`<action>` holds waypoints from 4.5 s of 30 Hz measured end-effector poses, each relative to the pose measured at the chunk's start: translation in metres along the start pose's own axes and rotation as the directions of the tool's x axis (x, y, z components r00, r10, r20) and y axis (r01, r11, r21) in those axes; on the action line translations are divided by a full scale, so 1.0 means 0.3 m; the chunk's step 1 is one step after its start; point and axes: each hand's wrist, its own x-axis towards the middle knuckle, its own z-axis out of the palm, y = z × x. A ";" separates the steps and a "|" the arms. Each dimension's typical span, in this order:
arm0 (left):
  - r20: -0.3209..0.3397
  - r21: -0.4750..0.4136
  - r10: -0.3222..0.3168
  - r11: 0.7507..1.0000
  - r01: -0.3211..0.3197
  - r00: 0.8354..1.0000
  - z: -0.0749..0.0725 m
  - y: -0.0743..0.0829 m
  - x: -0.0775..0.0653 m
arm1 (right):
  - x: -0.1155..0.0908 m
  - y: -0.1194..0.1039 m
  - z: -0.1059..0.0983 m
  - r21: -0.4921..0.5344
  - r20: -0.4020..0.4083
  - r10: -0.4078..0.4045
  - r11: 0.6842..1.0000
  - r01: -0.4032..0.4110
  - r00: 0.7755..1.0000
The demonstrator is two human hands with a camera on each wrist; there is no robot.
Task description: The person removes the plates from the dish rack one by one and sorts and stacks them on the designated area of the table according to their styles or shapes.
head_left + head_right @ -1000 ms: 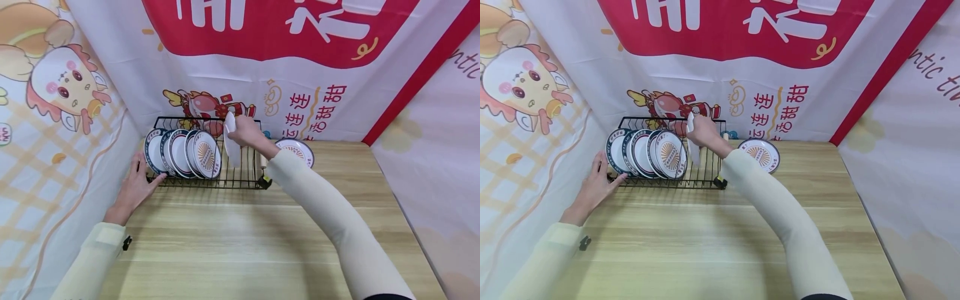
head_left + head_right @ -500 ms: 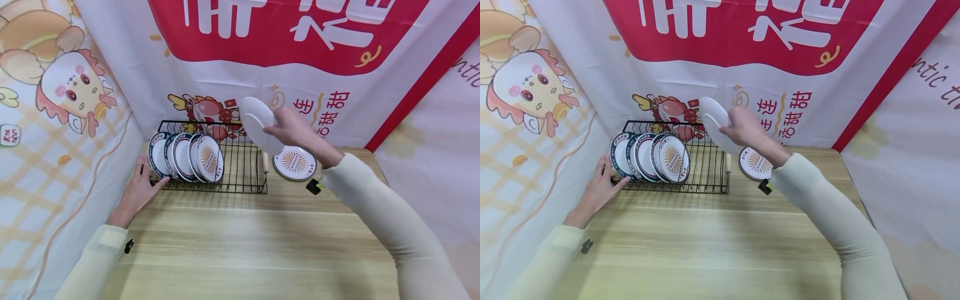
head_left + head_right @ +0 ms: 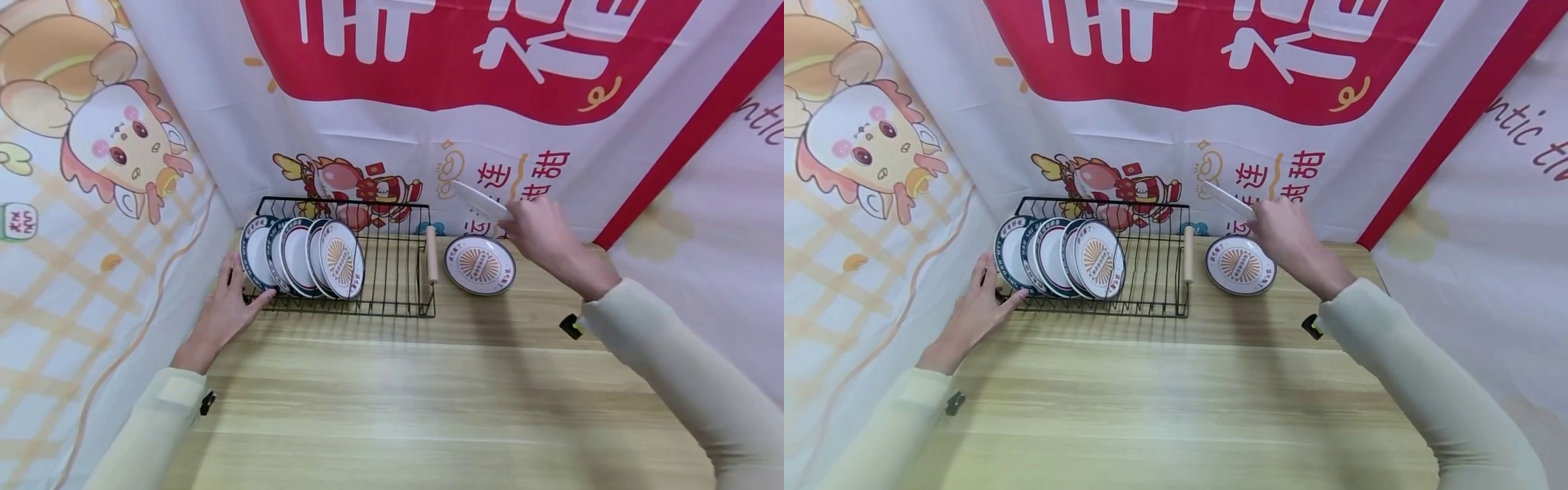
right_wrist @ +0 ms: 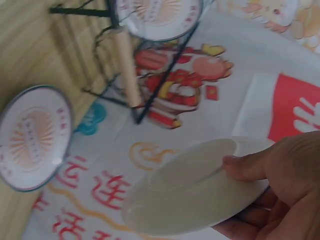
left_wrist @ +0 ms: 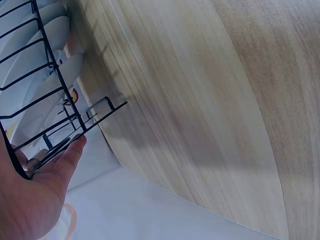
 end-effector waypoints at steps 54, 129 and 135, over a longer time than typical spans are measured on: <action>-0.012 0.024 -0.003 1.000 0.004 1.000 0.009 -0.008 -0.007 | -0.131 0.276 0.684 -0.266 0.174 -0.191 0.935 0.233 0.966; -0.006 0.020 -0.002 1.000 0.002 1.000 0.008 -0.006 -0.007 | 0.124 -0.314 0.242 0.013 0.013 -0.188 0.982 0.188 0.982; -0.016 0.018 0.000 1.000 0.000 1.000 0.007 -0.009 -0.015 | 0.201 -0.452 0.267 0.056 0.109 -0.193 0.981 0.187 0.975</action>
